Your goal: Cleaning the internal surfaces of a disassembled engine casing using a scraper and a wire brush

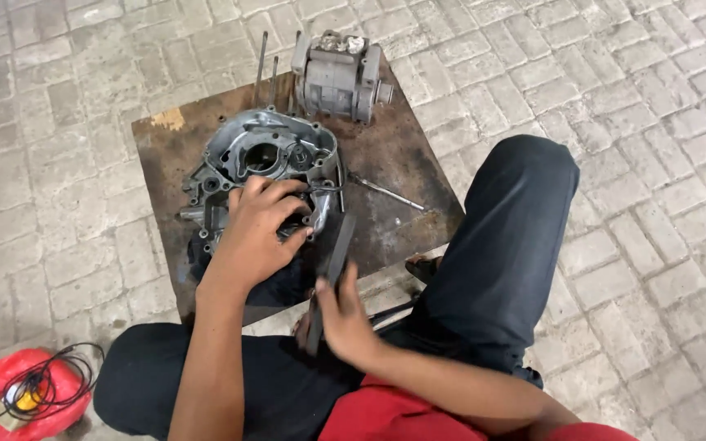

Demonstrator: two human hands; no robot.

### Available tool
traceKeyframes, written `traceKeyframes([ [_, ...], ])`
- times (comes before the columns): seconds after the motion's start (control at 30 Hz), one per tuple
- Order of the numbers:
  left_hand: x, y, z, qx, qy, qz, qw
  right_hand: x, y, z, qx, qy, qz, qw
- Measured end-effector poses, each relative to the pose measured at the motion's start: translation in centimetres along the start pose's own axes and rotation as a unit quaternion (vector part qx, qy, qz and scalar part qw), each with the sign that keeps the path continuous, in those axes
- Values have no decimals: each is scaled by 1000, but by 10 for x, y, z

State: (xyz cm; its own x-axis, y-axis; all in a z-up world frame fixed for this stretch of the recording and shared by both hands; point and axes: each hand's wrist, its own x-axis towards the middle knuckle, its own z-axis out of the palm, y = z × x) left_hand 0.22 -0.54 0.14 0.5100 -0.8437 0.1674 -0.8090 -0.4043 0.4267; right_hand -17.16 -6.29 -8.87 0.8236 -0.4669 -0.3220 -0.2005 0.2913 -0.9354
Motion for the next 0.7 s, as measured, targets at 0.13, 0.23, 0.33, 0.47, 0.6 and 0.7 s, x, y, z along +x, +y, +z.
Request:
traceKeyframes([
  [0.13,-8,-7,7,21,-33,18,999,-4,22,-21,124,-40,85,988],
  [0.23,-3,4,-3,-4,4,3,1000,11,2,-40,129,62,146,979],
  [0.33,-2,7,-2,5,3,-10,1000,21,7,-44,171,90,161,968],
  [0.47,-6,3,1,-9,18,6,1000,10,0,-21,162,62,143,974],
  [0.6,-6,2,3,-20,29,5,999,64,0,-22,123,55,99,986],
  [0.7,-3,0,3,-8,32,10,999,115,11,-35,64,81,39,994],
])
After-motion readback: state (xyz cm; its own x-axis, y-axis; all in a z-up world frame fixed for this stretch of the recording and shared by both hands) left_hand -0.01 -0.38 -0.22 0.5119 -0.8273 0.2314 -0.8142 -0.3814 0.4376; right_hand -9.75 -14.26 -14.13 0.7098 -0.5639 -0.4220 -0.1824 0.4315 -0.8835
